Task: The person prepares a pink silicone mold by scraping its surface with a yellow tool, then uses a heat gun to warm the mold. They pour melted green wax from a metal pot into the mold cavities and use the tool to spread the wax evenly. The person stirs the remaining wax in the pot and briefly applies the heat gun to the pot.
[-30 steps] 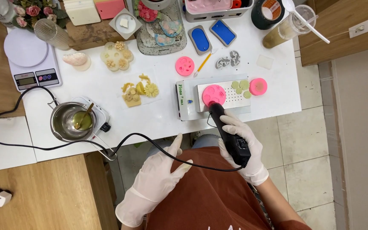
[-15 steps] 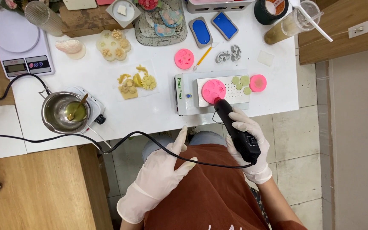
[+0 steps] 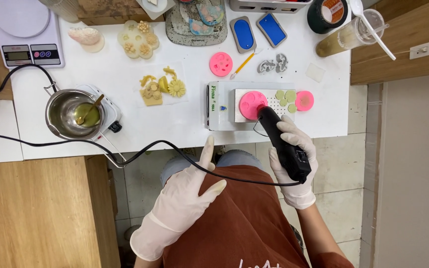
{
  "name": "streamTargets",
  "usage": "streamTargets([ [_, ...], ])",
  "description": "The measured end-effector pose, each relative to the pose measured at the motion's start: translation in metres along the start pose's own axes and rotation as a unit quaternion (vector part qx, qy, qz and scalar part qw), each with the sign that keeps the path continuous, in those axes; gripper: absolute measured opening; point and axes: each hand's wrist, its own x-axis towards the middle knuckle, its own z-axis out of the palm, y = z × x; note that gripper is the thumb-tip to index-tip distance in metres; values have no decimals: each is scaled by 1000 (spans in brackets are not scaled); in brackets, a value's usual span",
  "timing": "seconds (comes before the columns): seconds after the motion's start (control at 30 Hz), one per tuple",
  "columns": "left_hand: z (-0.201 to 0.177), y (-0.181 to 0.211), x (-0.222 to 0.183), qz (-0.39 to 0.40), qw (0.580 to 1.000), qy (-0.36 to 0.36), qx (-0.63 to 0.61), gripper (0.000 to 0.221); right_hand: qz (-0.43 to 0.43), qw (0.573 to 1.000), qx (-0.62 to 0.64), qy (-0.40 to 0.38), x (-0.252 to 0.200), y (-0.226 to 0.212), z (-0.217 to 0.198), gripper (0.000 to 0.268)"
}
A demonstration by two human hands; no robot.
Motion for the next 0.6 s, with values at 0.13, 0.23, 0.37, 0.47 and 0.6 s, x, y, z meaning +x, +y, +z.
streamTargets([
  [0.13, 6, 0, 1, -14, 999, 36, -14, 88, 14, 1000, 23, 17, 13, 3, 5, 38],
  [0.23, 9, -6, 7, 6, 998, 63, -25, 91, 44, 997, 51, 37, 28, 9, 9, 40],
  [0.37, -1, 0, 20, 38, 995, 85, -37, 89, 46, 995, 68, 48, 42, 14, 10, 42],
  [0.47, -17, 13, 28, 13, 998, 62, -7, 88, 68, 994, 82, 37, 49, 11, 11, 43],
  [0.6, -12, 12, 26, 7, 998, 54, 15, 88, 73, 992, 91, 36, 53, 12, 11, 44],
])
